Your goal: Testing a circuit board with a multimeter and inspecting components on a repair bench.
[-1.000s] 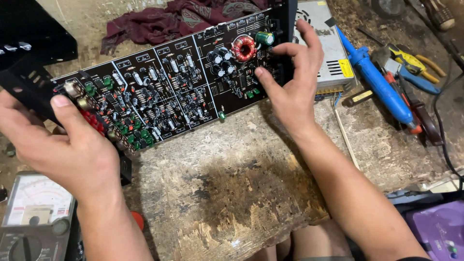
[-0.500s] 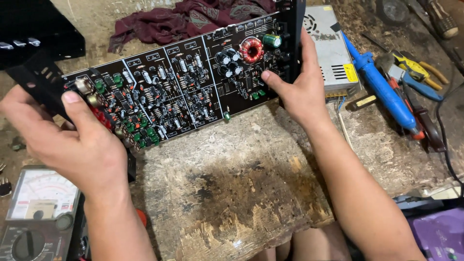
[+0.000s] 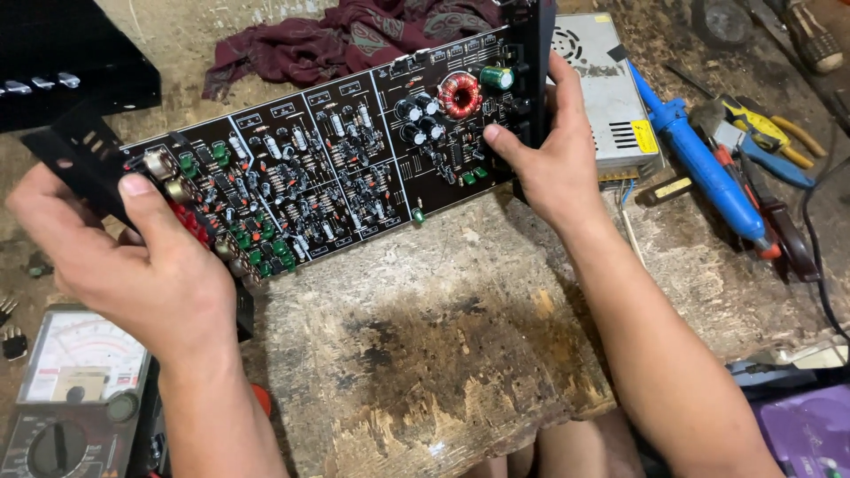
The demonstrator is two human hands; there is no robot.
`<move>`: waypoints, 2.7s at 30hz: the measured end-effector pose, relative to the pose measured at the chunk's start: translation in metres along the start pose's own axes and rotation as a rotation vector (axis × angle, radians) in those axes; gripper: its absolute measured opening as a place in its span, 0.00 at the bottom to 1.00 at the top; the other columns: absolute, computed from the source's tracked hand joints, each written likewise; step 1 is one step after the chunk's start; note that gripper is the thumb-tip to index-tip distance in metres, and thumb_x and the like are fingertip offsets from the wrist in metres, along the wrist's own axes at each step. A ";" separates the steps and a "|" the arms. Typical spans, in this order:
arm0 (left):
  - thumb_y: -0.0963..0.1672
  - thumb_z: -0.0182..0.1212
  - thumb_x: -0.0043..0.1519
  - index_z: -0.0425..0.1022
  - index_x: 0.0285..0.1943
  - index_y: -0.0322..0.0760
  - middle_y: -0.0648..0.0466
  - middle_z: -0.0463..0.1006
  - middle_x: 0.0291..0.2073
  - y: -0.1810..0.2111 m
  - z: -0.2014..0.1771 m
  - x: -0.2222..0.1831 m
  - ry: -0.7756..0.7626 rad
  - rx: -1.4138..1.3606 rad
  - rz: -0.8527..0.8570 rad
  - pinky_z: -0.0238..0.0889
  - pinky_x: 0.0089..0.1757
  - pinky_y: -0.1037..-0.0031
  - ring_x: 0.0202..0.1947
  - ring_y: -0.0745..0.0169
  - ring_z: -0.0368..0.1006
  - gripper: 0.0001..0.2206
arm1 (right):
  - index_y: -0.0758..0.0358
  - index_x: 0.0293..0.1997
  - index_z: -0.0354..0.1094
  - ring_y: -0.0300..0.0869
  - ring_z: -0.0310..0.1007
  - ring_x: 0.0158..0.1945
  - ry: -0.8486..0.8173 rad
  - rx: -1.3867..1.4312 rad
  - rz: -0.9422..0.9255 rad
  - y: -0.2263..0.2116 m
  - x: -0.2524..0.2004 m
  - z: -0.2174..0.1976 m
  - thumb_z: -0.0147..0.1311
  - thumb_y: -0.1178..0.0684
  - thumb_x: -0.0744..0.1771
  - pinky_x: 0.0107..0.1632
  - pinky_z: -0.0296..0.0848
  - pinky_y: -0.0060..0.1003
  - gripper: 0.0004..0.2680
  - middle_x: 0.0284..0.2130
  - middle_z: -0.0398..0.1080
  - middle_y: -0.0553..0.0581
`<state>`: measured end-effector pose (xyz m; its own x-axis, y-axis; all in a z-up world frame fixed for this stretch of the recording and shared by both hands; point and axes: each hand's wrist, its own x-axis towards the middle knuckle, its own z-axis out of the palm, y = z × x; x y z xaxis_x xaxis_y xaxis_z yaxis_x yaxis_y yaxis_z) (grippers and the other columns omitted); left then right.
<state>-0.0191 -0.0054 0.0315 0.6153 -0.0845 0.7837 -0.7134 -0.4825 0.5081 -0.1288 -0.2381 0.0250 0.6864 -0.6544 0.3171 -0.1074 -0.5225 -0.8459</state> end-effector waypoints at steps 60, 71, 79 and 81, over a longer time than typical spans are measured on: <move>0.45 0.45 0.55 0.64 0.42 0.32 0.44 0.69 0.34 0.151 -0.013 -0.066 -0.178 -0.622 -0.536 0.61 0.40 0.68 0.37 0.53 0.67 0.12 | 0.69 0.55 0.47 0.56 0.58 0.50 0.036 0.020 -0.422 -0.039 -0.071 -0.066 0.34 0.52 0.65 0.51 0.55 0.51 0.15 0.45 0.62 0.63; 0.63 0.38 0.49 0.28 0.61 0.27 0.38 0.28 0.60 0.178 0.011 -0.085 -0.526 -1.794 -1.518 0.26 0.55 0.56 0.61 0.45 0.34 0.44 | 0.65 0.58 0.42 0.54 0.55 0.51 0.029 -0.019 -0.507 -0.023 -0.103 -0.069 0.35 0.57 0.64 0.53 0.52 0.51 0.17 0.48 0.59 0.62; 0.63 0.35 0.49 0.21 0.61 0.31 0.40 0.21 0.59 0.184 0.003 -0.085 -0.450 -1.780 -1.554 0.23 0.55 0.56 0.61 0.47 0.20 0.45 | 0.65 0.58 0.41 0.51 0.54 0.53 0.059 -0.025 -0.576 -0.019 -0.117 -0.066 0.33 0.54 0.64 0.54 0.50 0.49 0.17 0.50 0.57 0.60; 0.63 0.35 0.50 0.21 0.60 0.31 0.39 0.20 0.58 0.190 -0.004 -0.081 -0.431 -1.794 -1.569 0.27 0.55 0.57 0.60 0.47 0.20 0.44 | 0.65 0.58 0.41 0.51 0.53 0.53 0.071 -0.035 -0.583 -0.017 -0.121 -0.065 0.33 0.55 0.64 0.55 0.49 0.48 0.17 0.50 0.57 0.60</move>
<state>-0.2055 -0.0868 0.0657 0.5896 -0.7585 -0.2777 0.8060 0.5300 0.2637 -0.2565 -0.1855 0.0294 0.5894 -0.2878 0.7549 0.2490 -0.8242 -0.5086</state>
